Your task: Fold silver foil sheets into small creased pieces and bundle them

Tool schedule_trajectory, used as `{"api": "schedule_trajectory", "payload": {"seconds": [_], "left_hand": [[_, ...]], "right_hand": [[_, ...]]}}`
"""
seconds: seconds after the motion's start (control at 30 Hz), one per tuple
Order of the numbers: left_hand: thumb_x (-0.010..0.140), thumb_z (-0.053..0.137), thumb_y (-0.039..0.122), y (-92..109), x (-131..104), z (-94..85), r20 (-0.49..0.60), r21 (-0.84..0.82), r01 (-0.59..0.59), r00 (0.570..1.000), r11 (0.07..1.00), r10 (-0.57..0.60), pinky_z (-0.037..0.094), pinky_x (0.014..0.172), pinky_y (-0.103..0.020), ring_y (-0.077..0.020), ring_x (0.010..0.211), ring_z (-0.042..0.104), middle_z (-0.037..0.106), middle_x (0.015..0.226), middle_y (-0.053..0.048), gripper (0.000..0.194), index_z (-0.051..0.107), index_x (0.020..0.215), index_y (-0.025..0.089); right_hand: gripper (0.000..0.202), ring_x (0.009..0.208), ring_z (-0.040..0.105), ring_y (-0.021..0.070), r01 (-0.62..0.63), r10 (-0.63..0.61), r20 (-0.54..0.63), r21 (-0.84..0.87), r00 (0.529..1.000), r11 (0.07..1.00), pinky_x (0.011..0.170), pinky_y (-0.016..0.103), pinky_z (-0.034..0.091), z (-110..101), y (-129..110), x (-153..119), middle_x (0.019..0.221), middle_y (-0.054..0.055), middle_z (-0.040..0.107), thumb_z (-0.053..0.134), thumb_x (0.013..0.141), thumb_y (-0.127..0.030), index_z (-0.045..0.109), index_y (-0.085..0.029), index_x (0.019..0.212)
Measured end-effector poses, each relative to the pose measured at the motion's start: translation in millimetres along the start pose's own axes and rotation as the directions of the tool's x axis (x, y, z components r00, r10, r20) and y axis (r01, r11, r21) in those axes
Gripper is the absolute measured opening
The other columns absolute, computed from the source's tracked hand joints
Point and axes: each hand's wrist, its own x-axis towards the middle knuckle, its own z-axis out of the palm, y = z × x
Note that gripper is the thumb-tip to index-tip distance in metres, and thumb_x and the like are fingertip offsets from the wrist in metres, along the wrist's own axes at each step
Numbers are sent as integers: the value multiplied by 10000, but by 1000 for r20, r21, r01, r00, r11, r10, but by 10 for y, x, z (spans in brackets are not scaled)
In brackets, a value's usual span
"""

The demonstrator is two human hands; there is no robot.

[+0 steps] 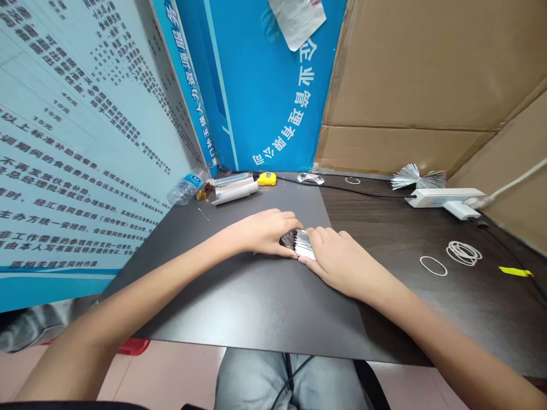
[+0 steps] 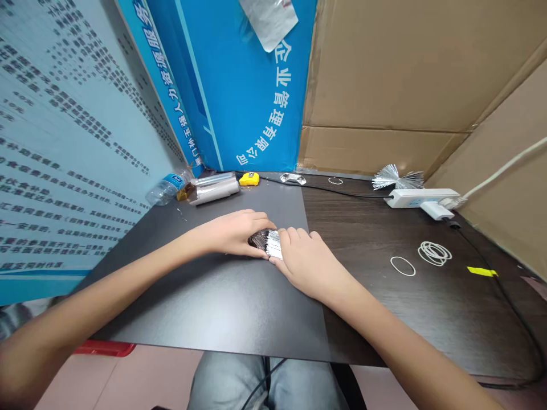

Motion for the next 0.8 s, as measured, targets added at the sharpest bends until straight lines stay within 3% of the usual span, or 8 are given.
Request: {"api": "schedule_trajectory", "payload": {"seconds": [0.3,0.57,0.7,0.8], "left_hand": [[947,691,611,-61,10,38,-76,75,-102,991,992,107,468,856,-369,-273,930,700,733,1020,-116,534,690,1209,147],[987,611,640,-90,0,62,-92,95,-156,982,983,165,465,844,-377,-271,905,692,731,1009,-124,543,687,1217,154],[976,622,650,-95,11,63,-78,66,-145,986,987,150,461,849,-376,-276,918,692,728,1016,-123,553,682,1223,159],[914,677,696,-95,24,60,-34,-5,-63,997,998,63,458,864,-368,-287,967,698,731,1096,-125,654,654,1294,164]], "right_hand": [[373,935,653,321,-10,10,36,-3,999,1000,748,411,422,-12,-3,11,1056,150,690,422,1114,-458,605,-133,1120],[350,930,652,325,-8,8,-3,-21,1000,1000,755,408,420,39,-17,12,1041,158,699,442,1108,-433,616,-130,1134],[343,953,653,336,-14,14,-4,-3,1000,1000,777,419,435,52,-20,15,1059,166,705,458,1099,-432,621,-134,1145],[404,1002,653,355,-26,26,15,51,1000,998,821,451,461,58,17,26,1123,182,711,483,1082,-483,619,-125,1208]]}}
